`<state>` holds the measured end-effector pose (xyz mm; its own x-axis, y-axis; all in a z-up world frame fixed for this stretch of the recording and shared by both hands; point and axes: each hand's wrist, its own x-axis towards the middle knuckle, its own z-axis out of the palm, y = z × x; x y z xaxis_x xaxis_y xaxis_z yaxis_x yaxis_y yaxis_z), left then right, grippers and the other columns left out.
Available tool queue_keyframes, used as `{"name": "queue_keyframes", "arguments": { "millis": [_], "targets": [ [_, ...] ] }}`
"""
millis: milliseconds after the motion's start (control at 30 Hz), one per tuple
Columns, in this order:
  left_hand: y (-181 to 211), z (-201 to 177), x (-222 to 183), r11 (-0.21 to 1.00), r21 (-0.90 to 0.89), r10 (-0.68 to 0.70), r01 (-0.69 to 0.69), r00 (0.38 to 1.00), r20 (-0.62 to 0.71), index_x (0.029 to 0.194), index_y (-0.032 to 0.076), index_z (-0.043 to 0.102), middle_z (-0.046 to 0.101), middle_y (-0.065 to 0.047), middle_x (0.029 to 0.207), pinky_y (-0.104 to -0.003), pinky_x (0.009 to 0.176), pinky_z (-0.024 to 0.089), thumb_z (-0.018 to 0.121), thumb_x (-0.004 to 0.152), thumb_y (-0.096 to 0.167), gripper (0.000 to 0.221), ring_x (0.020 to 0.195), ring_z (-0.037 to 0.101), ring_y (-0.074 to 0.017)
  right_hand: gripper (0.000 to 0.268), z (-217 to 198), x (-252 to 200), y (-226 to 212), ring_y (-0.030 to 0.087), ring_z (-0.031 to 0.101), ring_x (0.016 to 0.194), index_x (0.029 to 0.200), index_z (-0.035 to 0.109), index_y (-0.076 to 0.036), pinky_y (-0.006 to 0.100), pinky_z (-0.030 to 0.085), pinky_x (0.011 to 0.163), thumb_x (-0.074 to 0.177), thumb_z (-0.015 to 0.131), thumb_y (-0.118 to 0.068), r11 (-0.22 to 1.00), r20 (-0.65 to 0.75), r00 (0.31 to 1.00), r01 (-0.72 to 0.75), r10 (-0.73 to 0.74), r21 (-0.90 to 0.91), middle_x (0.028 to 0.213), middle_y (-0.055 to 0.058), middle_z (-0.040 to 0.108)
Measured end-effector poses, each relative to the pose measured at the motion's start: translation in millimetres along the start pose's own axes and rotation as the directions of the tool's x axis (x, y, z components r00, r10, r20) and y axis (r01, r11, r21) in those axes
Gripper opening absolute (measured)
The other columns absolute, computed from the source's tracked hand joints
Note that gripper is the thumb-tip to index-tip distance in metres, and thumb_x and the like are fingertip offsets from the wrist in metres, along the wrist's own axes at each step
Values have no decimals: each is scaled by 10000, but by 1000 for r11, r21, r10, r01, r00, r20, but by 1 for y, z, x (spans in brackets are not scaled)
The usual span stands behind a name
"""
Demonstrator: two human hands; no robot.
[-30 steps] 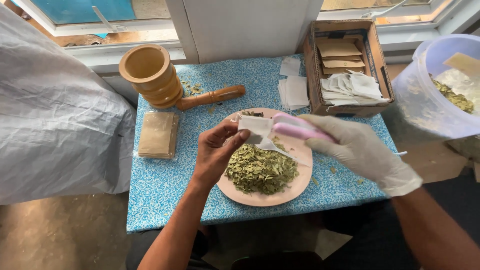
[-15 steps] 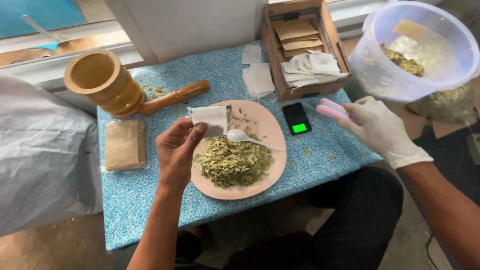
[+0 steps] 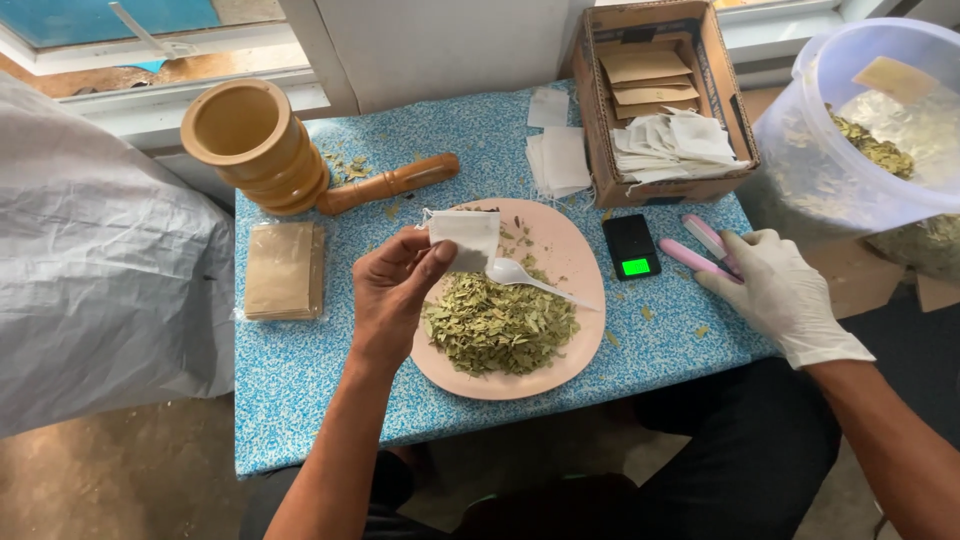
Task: Filling small paper bags with loose tea leaves, weighing them on a digital scale, and sealing them with a handheld heat sealer.
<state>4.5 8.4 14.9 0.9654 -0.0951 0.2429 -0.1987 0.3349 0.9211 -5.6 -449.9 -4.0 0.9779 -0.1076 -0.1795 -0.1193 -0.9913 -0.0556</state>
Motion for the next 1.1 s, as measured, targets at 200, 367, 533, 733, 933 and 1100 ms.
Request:
{"name": "queue_keyframes", "arguments": {
  "millis": [200,367,533,733,933,1100],
  "targets": [
    [-3,-6,2,999,32,-13,11,999,51,1127,102,830,805,-66,1182,-333,957,689,831,1031,232,161,1174,771,-222,509,-67,-32,-39,235,813,945,1337,836,-257,464,699,752,1065,663,-651,982,-223,970,58,-98,-180,1071,96,827],
    [-8,-5,2,965,257,21,-40,997,79,1118,124,852,862,-61,1140,-301,868,692,840,1003,305,215,1079,807,-173,368,-157,-57,-112,273,643,1255,1417,714,-63,428,510,1100,1052,711,-112,772,-340,872,477,-353,421,1401,156,719],
    [-4,-6,1,944,316,61,-98,990,127,1155,157,844,855,-58,1219,-313,903,692,821,1021,314,208,1128,826,-202,831,-179,-39,-199,355,331,1686,1622,539,-84,444,533,1175,843,817,4,536,-311,682,720,-661,441,1713,171,523],
    [3,-7,1,926,343,112,-158,982,149,1100,177,838,842,13,1100,-296,837,641,812,1032,339,177,1017,793,-137,815,-133,10,-244,546,354,1718,1687,397,-149,699,398,1285,1026,866,-234,170,-314,236,960,-920,223,831,133,733],
    [-7,-14,1,942,304,109,-143,986,127,1105,130,839,838,-31,1116,-311,876,695,852,1001,229,144,1041,801,-166,500,-107,18,-250,472,661,1446,1523,574,-152,628,474,1271,1094,757,-331,146,-417,234,962,-878,232,1368,161,793],
    [-8,-10,4,945,290,143,-153,988,59,1042,65,883,857,-95,1003,-415,1024,592,891,985,130,87,1023,774,-178,332,-98,8,-244,275,790,1162,1347,803,-197,481,630,1016,1018,843,-227,377,-319,635,714,-704,591,1123,57,841]
  ]
}}
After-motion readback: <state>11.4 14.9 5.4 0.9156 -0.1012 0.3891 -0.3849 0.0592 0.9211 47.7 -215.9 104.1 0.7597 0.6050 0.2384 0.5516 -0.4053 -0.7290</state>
